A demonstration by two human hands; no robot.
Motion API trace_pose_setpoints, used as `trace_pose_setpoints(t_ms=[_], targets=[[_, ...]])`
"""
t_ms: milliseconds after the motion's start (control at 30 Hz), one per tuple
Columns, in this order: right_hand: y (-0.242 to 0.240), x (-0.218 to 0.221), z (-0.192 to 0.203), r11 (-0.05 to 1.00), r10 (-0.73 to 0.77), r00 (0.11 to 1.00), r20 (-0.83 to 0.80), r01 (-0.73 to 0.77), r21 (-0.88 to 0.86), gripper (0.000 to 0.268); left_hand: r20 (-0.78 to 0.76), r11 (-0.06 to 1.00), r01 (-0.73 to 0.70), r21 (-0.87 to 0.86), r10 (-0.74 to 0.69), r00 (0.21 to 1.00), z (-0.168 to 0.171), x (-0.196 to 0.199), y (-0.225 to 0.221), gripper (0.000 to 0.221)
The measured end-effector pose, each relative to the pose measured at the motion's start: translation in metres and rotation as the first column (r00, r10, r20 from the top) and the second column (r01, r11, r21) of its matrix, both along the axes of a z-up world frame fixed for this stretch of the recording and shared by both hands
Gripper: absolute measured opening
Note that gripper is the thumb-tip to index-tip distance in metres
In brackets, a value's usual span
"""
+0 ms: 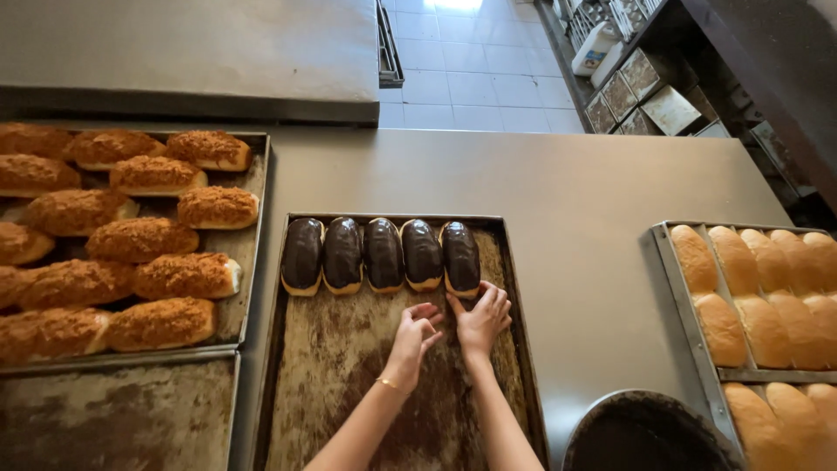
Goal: Glazing pieces of bread by dipping them into a bowl of chocolate.
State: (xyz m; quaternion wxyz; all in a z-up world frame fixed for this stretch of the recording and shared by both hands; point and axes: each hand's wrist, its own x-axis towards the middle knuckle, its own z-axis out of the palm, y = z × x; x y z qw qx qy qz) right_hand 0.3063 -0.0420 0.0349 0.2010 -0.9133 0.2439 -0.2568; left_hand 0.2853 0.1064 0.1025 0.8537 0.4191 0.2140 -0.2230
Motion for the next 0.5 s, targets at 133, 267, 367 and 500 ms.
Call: trace_pose_setpoints(t_ms=[133,267,367,500], targets=[[-0.015,-0.002,-0.012,0.995,0.058,0.997,-0.056,-0.053,0.083,0.080,0.348,0.868,0.317,0.383,-0.453,0.821,0.040,-0.032,0.043,0.048],[-0.019,-0.034,-0.008,0.967,0.086,0.990,0.114,-0.111,0.231,0.082,0.304,0.311,-0.026,0.950,-0.906,0.294,0.076,-0.100,0.107,0.020],[0.017,-0.115,0.070,0.880,0.136,0.981,0.137,-0.183,0.439,0.066,0.085,0.054,-0.176,0.983,-0.980,0.178,0.020,-0.161,0.136,0.034],[0.060,-0.248,0.107,0.580,0.455,0.881,0.128,-0.402,0.708,0.043,0.011,-0.025,-0.164,0.986,-0.976,0.217,0.007,-0.217,0.144,0.053]])
